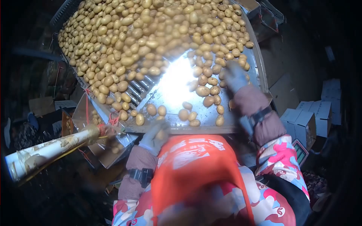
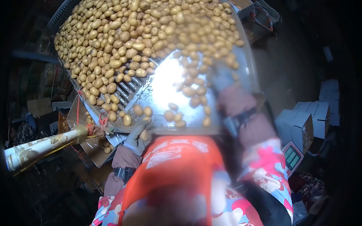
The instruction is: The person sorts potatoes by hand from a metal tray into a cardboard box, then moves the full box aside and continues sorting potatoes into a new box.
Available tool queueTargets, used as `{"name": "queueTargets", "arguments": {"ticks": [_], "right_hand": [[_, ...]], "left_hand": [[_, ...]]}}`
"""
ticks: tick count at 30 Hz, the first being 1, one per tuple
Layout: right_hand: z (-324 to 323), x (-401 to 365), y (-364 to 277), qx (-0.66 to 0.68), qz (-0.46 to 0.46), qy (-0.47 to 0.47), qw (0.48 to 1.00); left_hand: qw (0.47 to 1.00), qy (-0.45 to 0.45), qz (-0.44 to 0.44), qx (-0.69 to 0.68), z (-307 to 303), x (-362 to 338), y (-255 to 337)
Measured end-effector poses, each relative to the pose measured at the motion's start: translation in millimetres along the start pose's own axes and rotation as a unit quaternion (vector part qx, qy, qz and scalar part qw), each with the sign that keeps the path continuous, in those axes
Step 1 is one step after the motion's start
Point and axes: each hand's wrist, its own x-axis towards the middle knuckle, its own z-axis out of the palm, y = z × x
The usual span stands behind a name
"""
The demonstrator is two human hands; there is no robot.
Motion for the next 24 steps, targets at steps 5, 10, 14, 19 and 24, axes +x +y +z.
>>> {"name": "queueTargets", "arguments": {"ticks": [5,10,14,19,24], "right_hand": [[-46.6,83.9,39.9,-0.339,-0.107,0.135,0.925],[75.1,46.1,38.3,-0.431,-0.223,0.162,0.859],[85.5,-38.6,-6.7,-0.401,-0.293,-0.056,0.866],[18.9,33.2,-10.1,-0.154,-0.254,-0.135,0.945],[-113.4,227.9,21.2,-0.308,-0.044,0.136,0.941]], "left_hand": [[0.947,0.100,-0.144,-0.270,-0.9,8.6,5.2],[0.949,0.170,-0.143,-0.224,-17.3,42.1,-6.5],[0.939,0.171,-0.164,-0.247,-17.4,48.9,-8.9],[0.948,0.185,-0.130,-0.226,-3.7,42.8,11.2],[0.941,0.229,-0.130,-0.213,-6.8,50.9,-1.1]]}}
